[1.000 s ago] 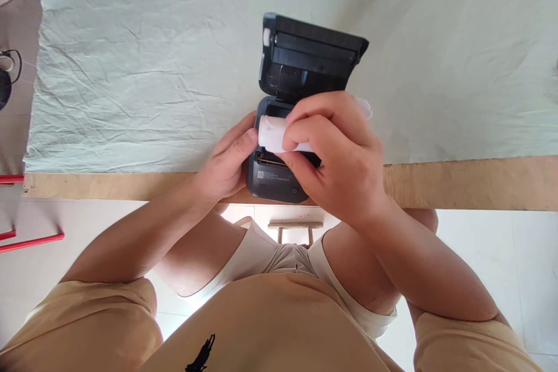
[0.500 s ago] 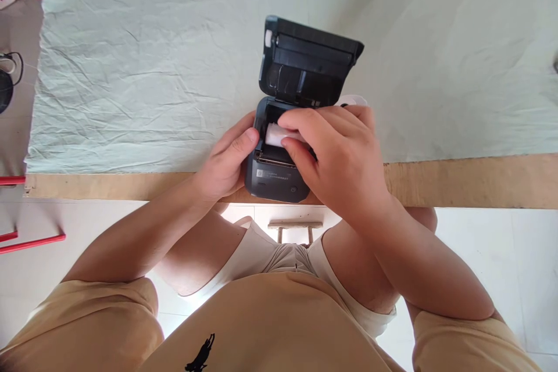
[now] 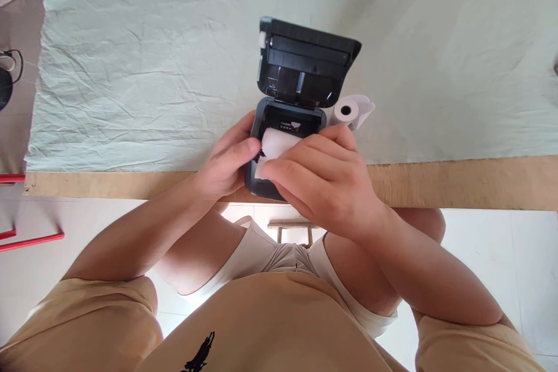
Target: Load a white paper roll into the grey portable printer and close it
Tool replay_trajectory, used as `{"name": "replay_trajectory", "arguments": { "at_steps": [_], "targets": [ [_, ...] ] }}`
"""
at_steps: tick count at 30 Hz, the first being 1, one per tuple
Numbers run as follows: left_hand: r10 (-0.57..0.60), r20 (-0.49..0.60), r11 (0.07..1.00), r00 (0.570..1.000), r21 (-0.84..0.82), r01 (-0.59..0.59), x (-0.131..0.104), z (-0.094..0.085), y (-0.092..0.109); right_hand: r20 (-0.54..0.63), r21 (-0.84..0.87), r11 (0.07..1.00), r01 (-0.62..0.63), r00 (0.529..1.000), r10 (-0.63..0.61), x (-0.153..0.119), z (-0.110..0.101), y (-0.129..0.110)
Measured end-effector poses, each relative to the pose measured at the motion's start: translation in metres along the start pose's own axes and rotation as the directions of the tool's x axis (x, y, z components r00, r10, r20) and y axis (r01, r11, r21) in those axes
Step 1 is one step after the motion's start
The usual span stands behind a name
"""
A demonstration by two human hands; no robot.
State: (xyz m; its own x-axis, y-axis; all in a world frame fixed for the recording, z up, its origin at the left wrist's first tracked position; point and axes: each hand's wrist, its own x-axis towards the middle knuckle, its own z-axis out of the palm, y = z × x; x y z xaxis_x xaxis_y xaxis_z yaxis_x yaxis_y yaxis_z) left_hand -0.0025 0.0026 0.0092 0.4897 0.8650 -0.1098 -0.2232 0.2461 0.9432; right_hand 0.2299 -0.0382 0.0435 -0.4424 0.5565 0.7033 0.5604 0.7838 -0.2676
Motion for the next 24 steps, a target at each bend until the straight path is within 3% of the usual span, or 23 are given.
{"name": "replay_trajectory", "arguments": {
  "at_steps": [5,7,9,11,15,21,24],
  "targets": [
    [0.028,0.038,0.999,0.999,0.041,-0.030,-0.002,-0.006,-0.006,0.017,0.062,0.996,-0.059,0.998,0.058,-0.007,0.002,0.005],
    [0.028,0.050,0.997,0.998,0.072,-0.031,-0.001,-0.008,-0.007,-0.083,0.080,0.992,-0.092,0.992,0.099,-0.009,0.003,0.007],
    [0.040,0.058,0.993,0.998,0.112,-0.047,0.001,-0.010,-0.008,-0.255,0.045,0.985,-0.164,0.952,0.170,-0.012,0.002,0.010],
    [0.038,0.067,0.990,0.997,0.136,-0.047,0.003,-0.012,-0.009,-0.329,-0.009,0.963,-0.271,0.910,0.253,-0.014,-0.001,0.016],
    [0.005,0.090,0.991,0.996,0.131,-0.016,0.001,-0.011,-0.010,-0.204,-0.003,0.950,-0.311,0.931,0.304,-0.019,-0.005,0.029],
    [0.013,0.024,0.995,1.000,0.095,-0.015,-0.003,-0.007,-0.007,-0.335,-0.029,0.963,-0.268,0.910,0.243,-0.019,0.003,0.033],
    [0.016,0.003,0.995,1.000,0.098,-0.016,-0.002,-0.008,-0.006,-0.295,-0.012,0.971,-0.238,0.929,0.223,-0.016,0.004,0.030]
  ]
}}
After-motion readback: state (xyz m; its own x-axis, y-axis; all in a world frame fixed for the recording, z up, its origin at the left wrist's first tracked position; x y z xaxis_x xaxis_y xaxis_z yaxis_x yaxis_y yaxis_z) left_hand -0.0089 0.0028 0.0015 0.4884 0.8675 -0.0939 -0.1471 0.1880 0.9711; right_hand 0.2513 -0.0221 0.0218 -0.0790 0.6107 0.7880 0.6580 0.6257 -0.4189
